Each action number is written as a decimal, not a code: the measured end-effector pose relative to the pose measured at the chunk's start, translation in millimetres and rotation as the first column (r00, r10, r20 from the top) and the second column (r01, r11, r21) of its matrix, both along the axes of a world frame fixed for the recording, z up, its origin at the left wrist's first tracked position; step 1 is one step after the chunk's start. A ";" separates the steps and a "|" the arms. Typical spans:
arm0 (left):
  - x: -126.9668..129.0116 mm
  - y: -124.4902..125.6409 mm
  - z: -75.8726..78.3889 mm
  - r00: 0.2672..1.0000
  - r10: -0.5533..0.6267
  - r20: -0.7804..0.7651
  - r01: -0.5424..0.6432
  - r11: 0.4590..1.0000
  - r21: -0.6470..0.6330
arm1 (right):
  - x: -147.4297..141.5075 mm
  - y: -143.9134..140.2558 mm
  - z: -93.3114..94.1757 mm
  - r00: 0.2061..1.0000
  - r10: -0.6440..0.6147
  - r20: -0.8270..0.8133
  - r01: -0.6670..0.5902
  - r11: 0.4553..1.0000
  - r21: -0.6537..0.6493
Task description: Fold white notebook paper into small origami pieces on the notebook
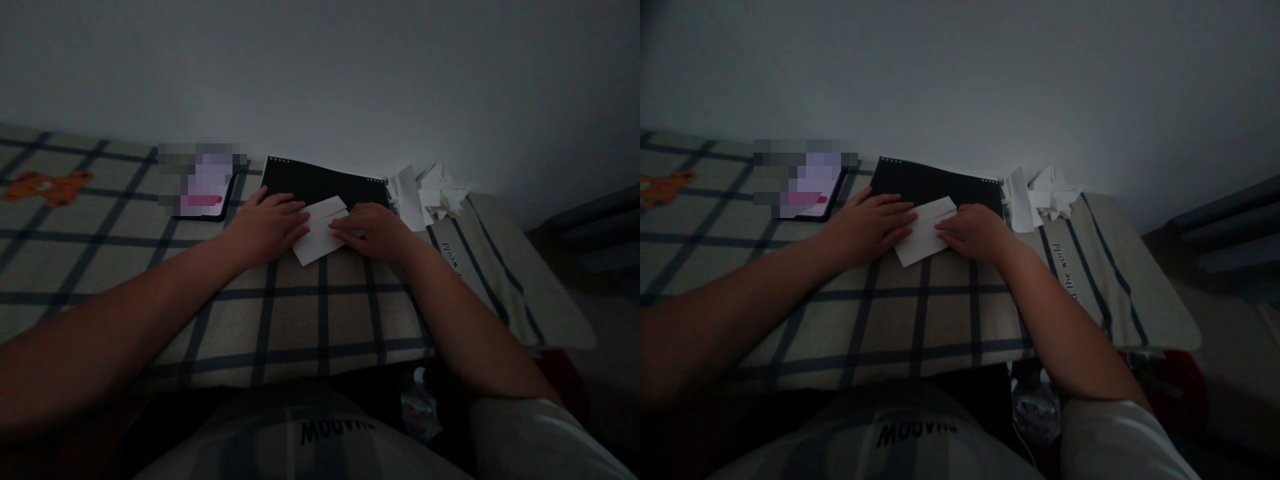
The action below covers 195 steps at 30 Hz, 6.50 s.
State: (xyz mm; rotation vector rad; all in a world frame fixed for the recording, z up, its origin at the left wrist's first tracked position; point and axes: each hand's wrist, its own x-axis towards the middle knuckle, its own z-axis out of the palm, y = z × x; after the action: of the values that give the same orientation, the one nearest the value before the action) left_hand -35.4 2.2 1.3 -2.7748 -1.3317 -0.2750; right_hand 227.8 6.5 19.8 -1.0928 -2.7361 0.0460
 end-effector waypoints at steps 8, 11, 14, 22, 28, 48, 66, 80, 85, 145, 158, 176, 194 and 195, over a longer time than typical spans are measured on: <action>-0.6 3.5 -2.1 0.998 -0.061 0.006 0.061 0.996 0.058 | 3.1 4.3 -14.6 0.988 0.056 -0.141 -0.060 0.998 -0.021; 1.0 2.9 2.6 0.997 -0.067 -0.028 0.069 0.996 0.062 | 1.7 5.7 -18.7 0.994 0.046 -0.095 -0.053 0.996 -0.076; 4.2 0.5 6.5 0.994 -0.096 -0.046 0.099 0.994 0.053 | 0.0 6.5 -18.2 1.000 -0.001 -0.028 -0.001 0.997 -0.078; 5.4 -7.2 7.5 0.992 -0.073 -0.107 0.065 0.995 -0.080 | -0.9 0.6 -4.5 0.996 -0.020 0.090 0.024 0.999 -0.036; 3.1 -7.5 8.0 0.987 -0.112 -0.118 0.101 0.990 -0.095 | 5.8 0.0 0.6 0.996 0.039 0.076 -0.035 0.998 -0.054; -1.1 -1.6 23.2 0.999 -0.050 -0.016 0.043 0.955 -0.294 | 12.7 5.1 -2.1 0.994 0.058 -0.094 -0.069 0.990 -0.122; -26.0 23.4 23.6 0.974 -0.089 0.207 0.176 0.875 -0.451 | 19.1 11.2 -3.7 0.981 0.048 -0.189 -0.087 0.976 -0.202; -6.6 10.7 17.5 0.981 0.097 0.170 -0.052 0.967 -0.248 | 11.4 11.5 -5.9 0.970 -0.093 -0.226 0.043 0.975 -0.220; 3.4 -0.7 16.9 0.994 0.079 0.070 -0.067 0.986 -0.152 | 7.2 13.5 -12.0 0.967 -0.094 -0.237 0.052 0.983 -0.176; 12.0 -16.6 -0.5 0.998 0.044 -0.055 -0.040 0.997 0.059 | 0.4 4.5 -11.0 0.965 0.024 -0.262 -0.041 0.997 -0.061; -1.9 11.3 -5.0 0.992 -0.051 0.119 0.066 0.990 -0.122 | 2.3 10.5 -20.6 0.947 0.066 -0.313 -0.090 0.994 -0.063; 10.6 6.9 -9.7 0.987 -0.140 -0.078 0.129 0.983 -0.134 | -4.4 17.7 -32.3 0.998 -0.048 0.033 0.053 0.980 -0.190; 30.0 -3.3 -16.2 0.990 -0.089 -0.107 0.090 0.996 0.008 | -7.5 17.1 -34.8 0.998 -0.050 0.032 0.055 0.982 -0.181; 30.1 -3.0 -16.6 0.991 -0.090 -0.103 0.092 0.996 0.012 | -7.6 17.0 -34.7 0.998 -0.050 0.032 0.055 0.982 -0.182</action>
State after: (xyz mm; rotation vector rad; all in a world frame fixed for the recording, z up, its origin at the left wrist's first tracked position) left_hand -5.3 -0.8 -15.3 -2.7983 -1.1765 -0.1452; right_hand 220.2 23.4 -14.9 -1.2202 -2.7698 0.2818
